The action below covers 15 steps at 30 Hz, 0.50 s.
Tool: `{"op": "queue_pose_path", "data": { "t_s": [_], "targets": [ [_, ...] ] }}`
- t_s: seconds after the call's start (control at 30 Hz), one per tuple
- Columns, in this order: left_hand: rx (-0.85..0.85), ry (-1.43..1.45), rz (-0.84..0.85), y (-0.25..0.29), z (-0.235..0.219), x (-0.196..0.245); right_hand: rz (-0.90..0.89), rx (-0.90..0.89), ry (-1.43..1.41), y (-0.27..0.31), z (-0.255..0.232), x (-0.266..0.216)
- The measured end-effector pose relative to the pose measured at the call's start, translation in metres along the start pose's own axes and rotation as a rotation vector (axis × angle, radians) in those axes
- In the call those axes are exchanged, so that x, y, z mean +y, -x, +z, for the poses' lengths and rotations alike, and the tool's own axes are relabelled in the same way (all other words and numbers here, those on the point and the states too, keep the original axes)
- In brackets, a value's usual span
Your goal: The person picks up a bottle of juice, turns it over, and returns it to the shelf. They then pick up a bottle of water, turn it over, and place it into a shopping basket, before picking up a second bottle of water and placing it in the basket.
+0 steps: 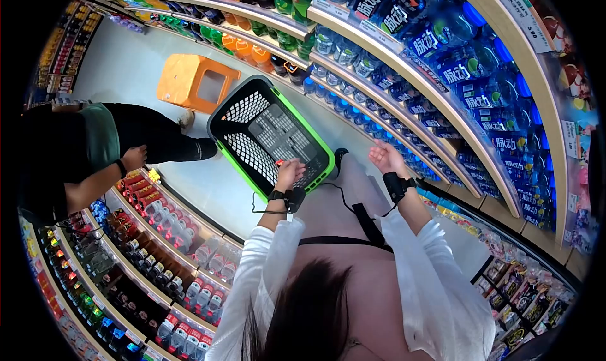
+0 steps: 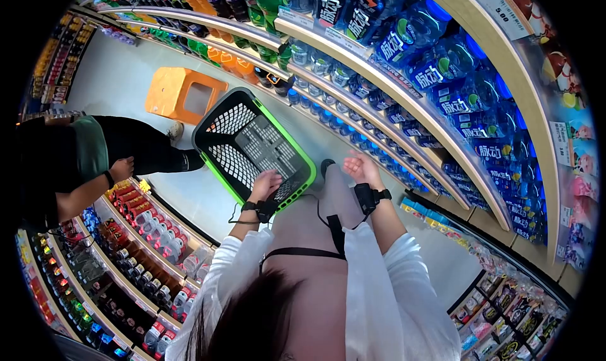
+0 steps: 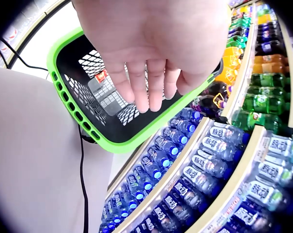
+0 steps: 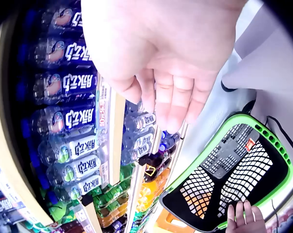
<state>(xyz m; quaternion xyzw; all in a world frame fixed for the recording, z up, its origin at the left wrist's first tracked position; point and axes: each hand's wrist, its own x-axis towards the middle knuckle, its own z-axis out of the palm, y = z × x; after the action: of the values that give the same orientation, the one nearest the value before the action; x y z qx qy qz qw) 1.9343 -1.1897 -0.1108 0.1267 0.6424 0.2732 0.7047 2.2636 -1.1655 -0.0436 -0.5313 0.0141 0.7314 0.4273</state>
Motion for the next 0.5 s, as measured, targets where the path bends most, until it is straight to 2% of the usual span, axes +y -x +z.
{"op": "queue_pose_path", "data": {
  "t_s": [0.13, 0.37, 0.47, 0.5],
  "targets": [
    [-0.052, 0.008, -0.01, -0.004, -0.003, -0.007, -0.001, 0.038, -0.073, -0.004, -0.011, 0.002],
    [0.111, -0.016, -0.121, -0.007, -0.048, -0.027, 0.051, 0.032, -0.101, -0.011, 0.003, 0.007],
    [0.112, -0.014, -0.132, -0.012, -0.07, -0.034, 0.041, 0.027, -0.079, -0.013, 0.006, 0.001],
    [0.158, -0.036, -0.12, -0.006, -0.069, -0.031, 0.035, 0.024, -0.078, -0.016, 0.005, -0.003]
  ]
}}
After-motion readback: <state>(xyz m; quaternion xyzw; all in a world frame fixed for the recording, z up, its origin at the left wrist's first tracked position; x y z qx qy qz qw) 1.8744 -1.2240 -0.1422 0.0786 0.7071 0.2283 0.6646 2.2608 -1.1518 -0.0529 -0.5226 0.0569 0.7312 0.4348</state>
